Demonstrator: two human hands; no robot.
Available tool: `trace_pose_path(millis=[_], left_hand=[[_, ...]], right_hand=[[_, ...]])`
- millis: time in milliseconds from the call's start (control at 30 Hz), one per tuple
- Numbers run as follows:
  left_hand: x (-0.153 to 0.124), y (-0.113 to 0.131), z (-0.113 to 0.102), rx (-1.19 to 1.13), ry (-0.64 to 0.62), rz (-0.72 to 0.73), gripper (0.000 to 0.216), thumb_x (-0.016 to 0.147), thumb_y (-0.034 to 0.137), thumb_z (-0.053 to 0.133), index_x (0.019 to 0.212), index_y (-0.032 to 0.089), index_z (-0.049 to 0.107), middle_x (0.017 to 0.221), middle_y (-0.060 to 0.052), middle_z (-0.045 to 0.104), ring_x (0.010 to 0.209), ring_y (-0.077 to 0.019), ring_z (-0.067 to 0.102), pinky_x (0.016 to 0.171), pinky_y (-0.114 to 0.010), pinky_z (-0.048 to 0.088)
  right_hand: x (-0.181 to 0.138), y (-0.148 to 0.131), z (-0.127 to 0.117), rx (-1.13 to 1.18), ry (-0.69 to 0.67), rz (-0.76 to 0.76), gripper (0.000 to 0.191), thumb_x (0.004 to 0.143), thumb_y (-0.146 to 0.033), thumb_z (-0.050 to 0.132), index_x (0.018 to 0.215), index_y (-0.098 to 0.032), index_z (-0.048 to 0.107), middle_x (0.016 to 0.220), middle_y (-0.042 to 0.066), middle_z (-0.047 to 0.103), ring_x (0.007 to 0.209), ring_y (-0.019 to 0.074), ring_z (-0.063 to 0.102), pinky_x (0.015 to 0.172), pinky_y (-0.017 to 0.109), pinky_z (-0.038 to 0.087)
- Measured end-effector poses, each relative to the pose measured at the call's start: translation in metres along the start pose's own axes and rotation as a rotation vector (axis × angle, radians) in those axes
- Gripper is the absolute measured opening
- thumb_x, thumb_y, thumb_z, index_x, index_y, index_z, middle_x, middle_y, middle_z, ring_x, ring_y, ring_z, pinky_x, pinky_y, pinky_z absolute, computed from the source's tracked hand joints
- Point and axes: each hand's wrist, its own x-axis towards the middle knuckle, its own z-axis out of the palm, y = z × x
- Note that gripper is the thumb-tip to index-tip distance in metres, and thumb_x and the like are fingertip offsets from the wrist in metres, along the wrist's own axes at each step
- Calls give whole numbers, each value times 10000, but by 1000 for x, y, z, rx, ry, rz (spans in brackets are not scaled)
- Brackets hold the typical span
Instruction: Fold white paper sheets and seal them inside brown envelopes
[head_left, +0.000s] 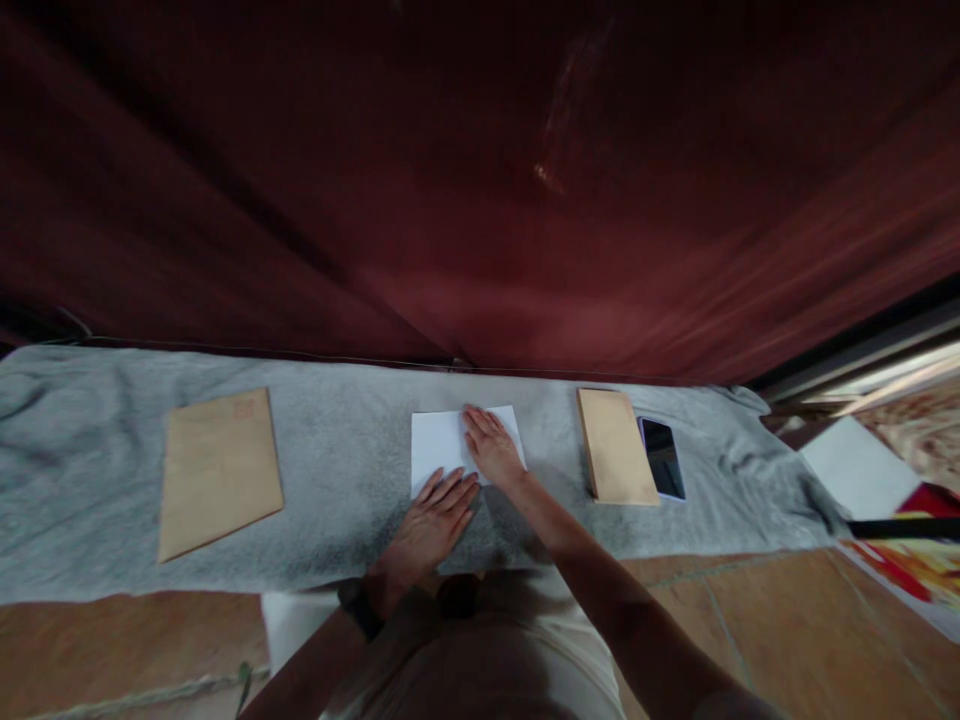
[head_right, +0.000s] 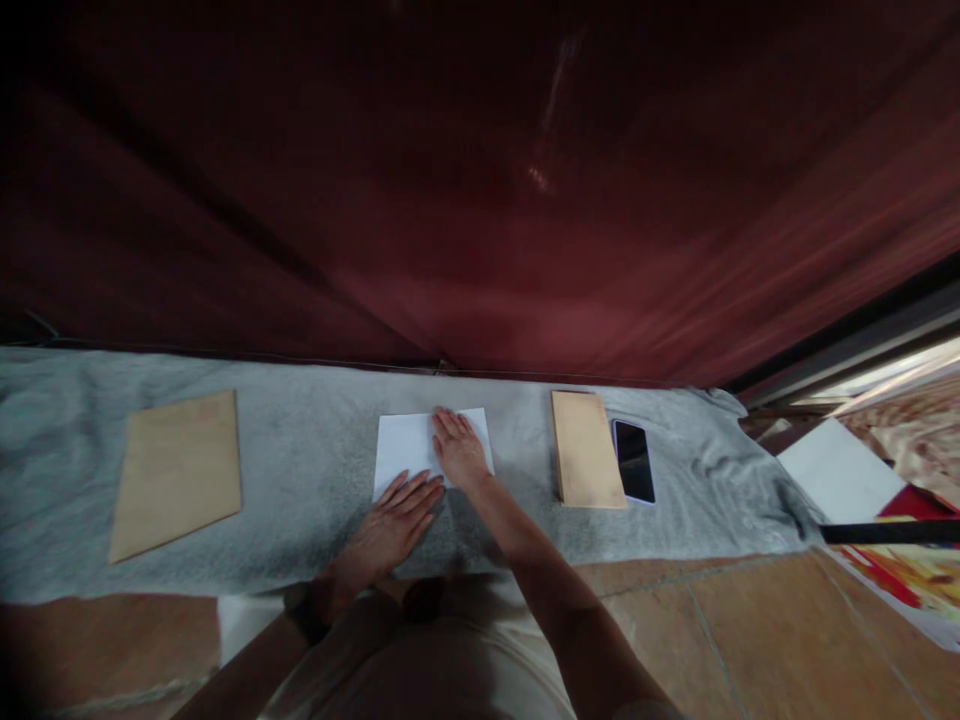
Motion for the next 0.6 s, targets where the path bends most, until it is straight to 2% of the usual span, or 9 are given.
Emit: trace_pose_path(millis=[100, 300, 433, 600], left_hand=[[-1, -1, -2, 3, -1, 14, 448, 1079, 318, 382, 1481, 261, 569, 1501, -21, 622, 1479, -194, 472, 1306, -457, 245], [4, 0, -13, -49, 14, -14, 425, 1077, 292, 385, 1440, 245, 600, 1486, -34, 634, 1428, -196, 531, 1268, -445, 328], [32, 1, -13, -56, 48, -143, 469, 1081, 305, 343, 1469, 159, 564, 1517, -113, 597, 1432, -219, 531, 1241, -443, 378], [67, -7, -4, 7, 59, -247, 566, 1075, 366, 326, 1552, 91, 461, 1610, -164, 472, 1525, -274, 411, 1271, -508, 319]], right_hand=[[-26, -4, -3, 10, -26, -85, 493, 1046, -181, 468, 1537, -188, 512, 1603, 101, 498, 1497, 218, 450, 1284, 478, 330], [-54, -4, -18, -44, -45, -39, 469, 1053, -227, 484, 1519, -213, 531, 1599, 92, 505, 1501, 257, 441, 1278, 549, 289], [-55, -8, -19, -78, -37, 5, 480, 1056, -218, 476, 1534, -223, 512, 1616, 85, 483, 1499, 274, 441, 1285, 586, 225], [-57, -11, -14, -125, 14, 63, 502, 1056, -242, 489, 1557, -216, 484, 1625, 109, 461, 1518, 304, 408, 1282, 625, 173]])
